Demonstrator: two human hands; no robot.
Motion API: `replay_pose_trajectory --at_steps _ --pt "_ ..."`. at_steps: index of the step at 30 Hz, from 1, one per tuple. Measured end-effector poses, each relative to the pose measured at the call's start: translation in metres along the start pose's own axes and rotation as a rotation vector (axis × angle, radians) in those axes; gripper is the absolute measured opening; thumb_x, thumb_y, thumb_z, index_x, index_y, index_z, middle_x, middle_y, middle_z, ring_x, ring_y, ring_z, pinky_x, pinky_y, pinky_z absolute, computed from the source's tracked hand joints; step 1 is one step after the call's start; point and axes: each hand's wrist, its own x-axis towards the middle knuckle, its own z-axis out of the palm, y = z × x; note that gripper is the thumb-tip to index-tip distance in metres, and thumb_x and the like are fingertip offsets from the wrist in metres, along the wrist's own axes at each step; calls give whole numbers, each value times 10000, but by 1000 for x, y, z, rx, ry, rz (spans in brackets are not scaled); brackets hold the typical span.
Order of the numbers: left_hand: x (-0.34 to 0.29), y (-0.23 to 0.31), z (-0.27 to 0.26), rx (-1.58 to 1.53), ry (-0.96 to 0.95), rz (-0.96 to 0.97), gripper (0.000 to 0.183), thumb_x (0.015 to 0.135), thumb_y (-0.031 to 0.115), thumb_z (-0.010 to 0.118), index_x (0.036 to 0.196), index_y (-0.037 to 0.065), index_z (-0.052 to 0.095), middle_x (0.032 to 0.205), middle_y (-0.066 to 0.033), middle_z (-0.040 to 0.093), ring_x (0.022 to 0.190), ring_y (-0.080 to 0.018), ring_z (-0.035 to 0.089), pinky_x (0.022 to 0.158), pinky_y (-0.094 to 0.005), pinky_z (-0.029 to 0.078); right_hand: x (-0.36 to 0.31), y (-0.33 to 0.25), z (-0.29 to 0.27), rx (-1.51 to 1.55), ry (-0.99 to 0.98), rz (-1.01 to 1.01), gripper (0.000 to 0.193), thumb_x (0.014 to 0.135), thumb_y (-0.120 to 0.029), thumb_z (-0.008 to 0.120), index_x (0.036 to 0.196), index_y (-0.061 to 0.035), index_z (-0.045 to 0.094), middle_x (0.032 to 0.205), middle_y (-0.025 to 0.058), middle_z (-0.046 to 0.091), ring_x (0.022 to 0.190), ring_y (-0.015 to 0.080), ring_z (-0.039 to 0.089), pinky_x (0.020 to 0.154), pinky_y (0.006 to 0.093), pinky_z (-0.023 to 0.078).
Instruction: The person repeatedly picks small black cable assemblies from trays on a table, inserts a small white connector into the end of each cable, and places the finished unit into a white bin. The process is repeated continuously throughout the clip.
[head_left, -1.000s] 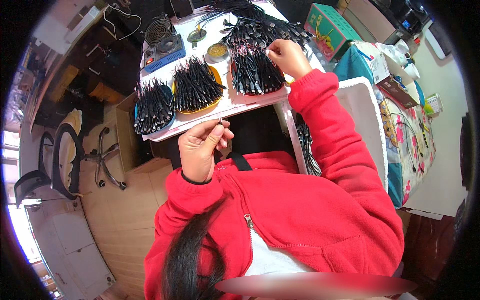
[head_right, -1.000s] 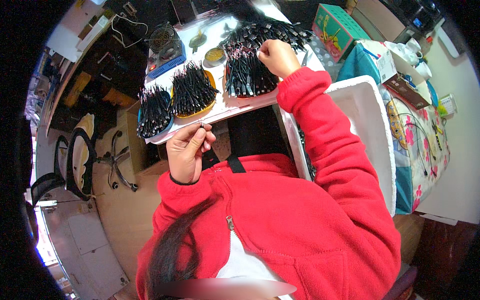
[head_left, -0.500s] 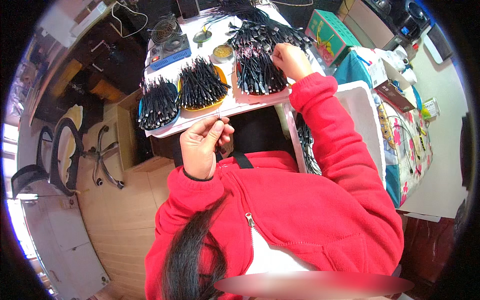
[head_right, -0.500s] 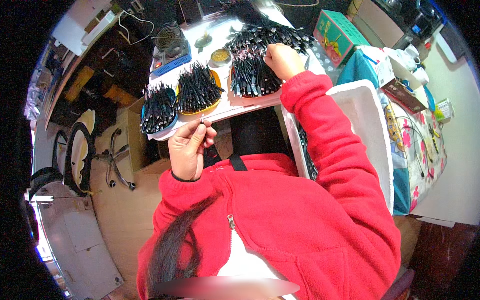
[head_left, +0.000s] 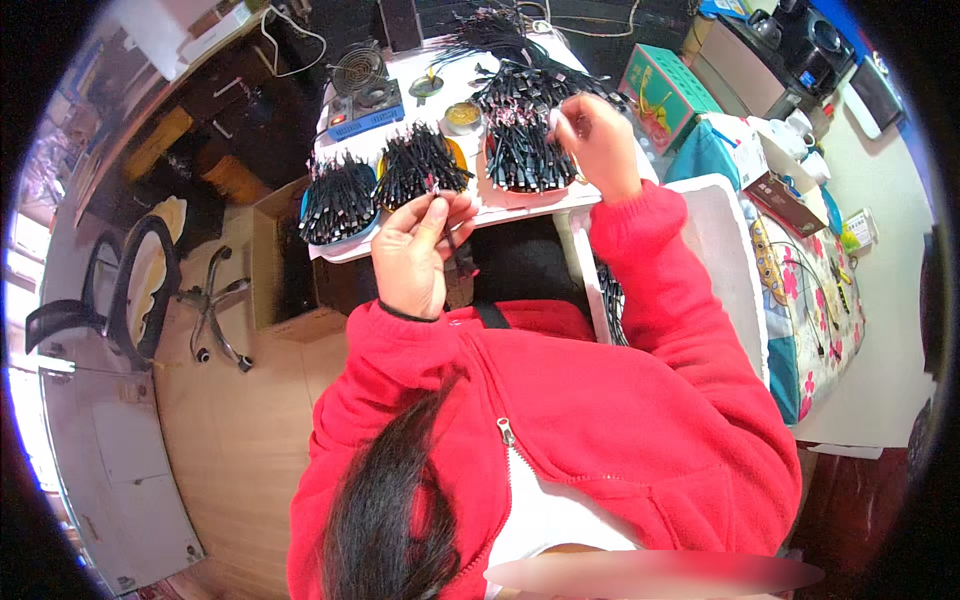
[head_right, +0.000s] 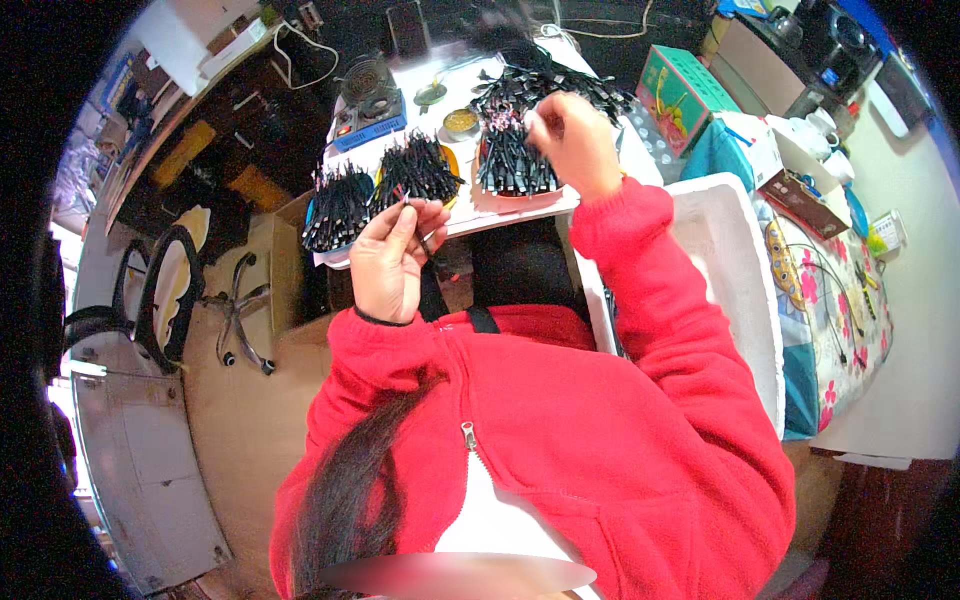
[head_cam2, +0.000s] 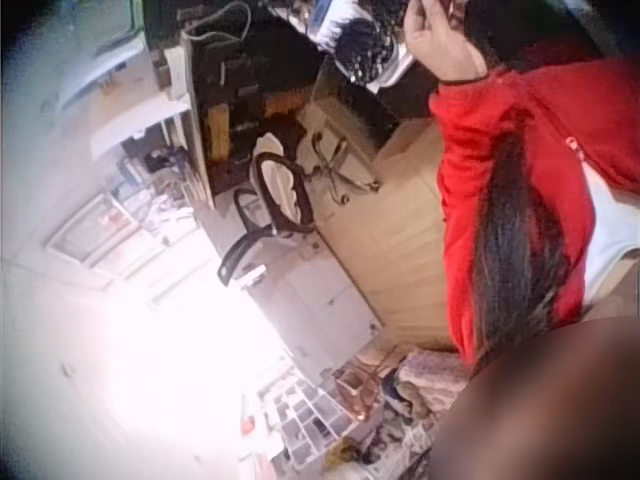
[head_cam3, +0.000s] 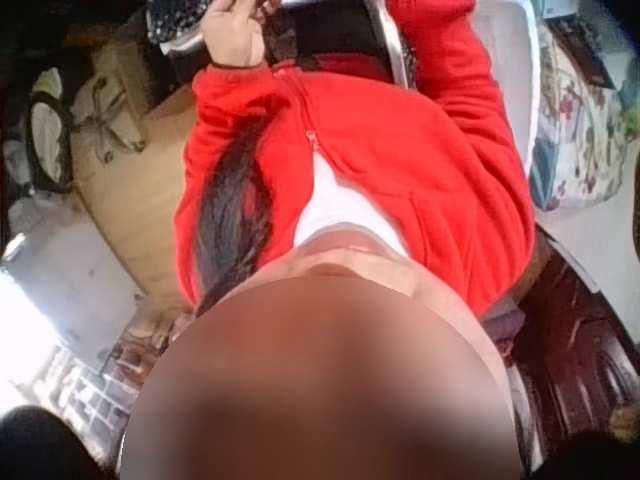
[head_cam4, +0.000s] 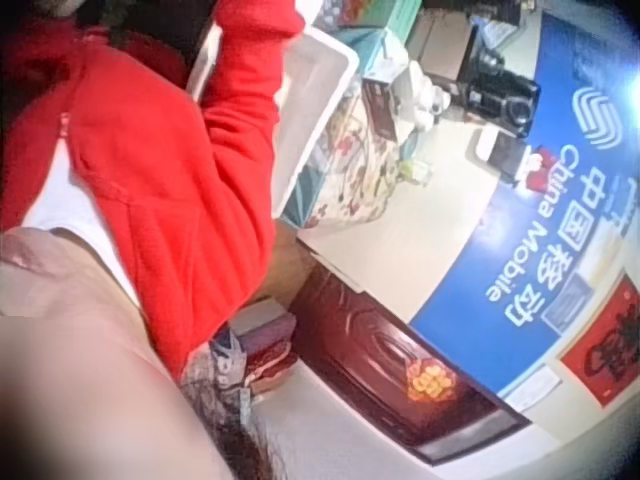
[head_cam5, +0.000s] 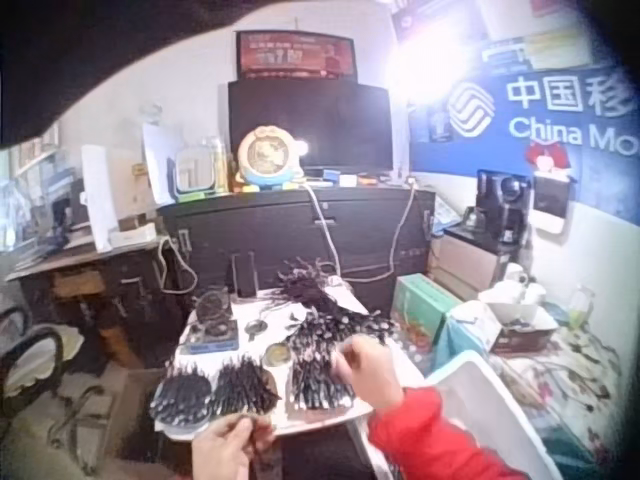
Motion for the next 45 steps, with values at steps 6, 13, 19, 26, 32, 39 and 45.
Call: replay_pose_trajectory --at_steps 6,13,19,26,32,39,45 --pt "-10 7 20 -67 -61 29 178 936 80 544 1056 -25 623 1039 -193 659 945 -276 657 807 -379 560 -95 -82 12 938 -422 426 127 932 -129 584 949 -5 563 885 31 629 757 107 650 600 209 495" --pt "-27 17 25 -102 -84 -19 164 909 65 597 1033 -34 637 918 -134 691 781 -158 667 611 -265 543 -104 -88 22 916 -487 405 134 926 -118 589 971 8 578 828 20 630 725 82 619 606 217 500" --pt "-29 13 18 83 -75 146 169 887 35 618 1035 -43 644 893 -126 694 769 -154 665 659 -258 541 -92 -96 9 631 -425 355 115 908 -95 613 941 14 599 822 34 628 720 72 604 610 226 494" --pt "-31 5 20 251 -111 227 173 893 18 605 1048 -45 648 867 -106 686 775 -148 663 694 -251 539 -61 -102 2 439 -341 92 116 897 -36 614 992 25 588 853 13 629 773 50 581 680 185 462" --pt "-29 7 12 53 -203 37 174 898 30 599 1053 -28 653 815 -86 673 633 -93 574 565 -199 453 -61 -97 12 914 -386 232 124 908 -73 606 996 13 592 879 33 635 780 69 580 708 206 471" --pt "-26 5 7 -6 -291 -135 153 902 60 601 1009 -35 655 810 -74 665 613 -81 526 538 -184 397 -63 -74 18 1445 -648 583 198 896 -95 601 1066 -23 530 951 27 610 820 69 566 707 194 462" --pt "-14 3 -3 159 -368 -303 164 917 72 574 975 -59 653 766 -71 651 580 -48 459 528 -175 354 -58 -60 15 1457 -748 711 167 890 -139 639 1003 -22 599 884 -1 628 718 31 545 616 158 429"
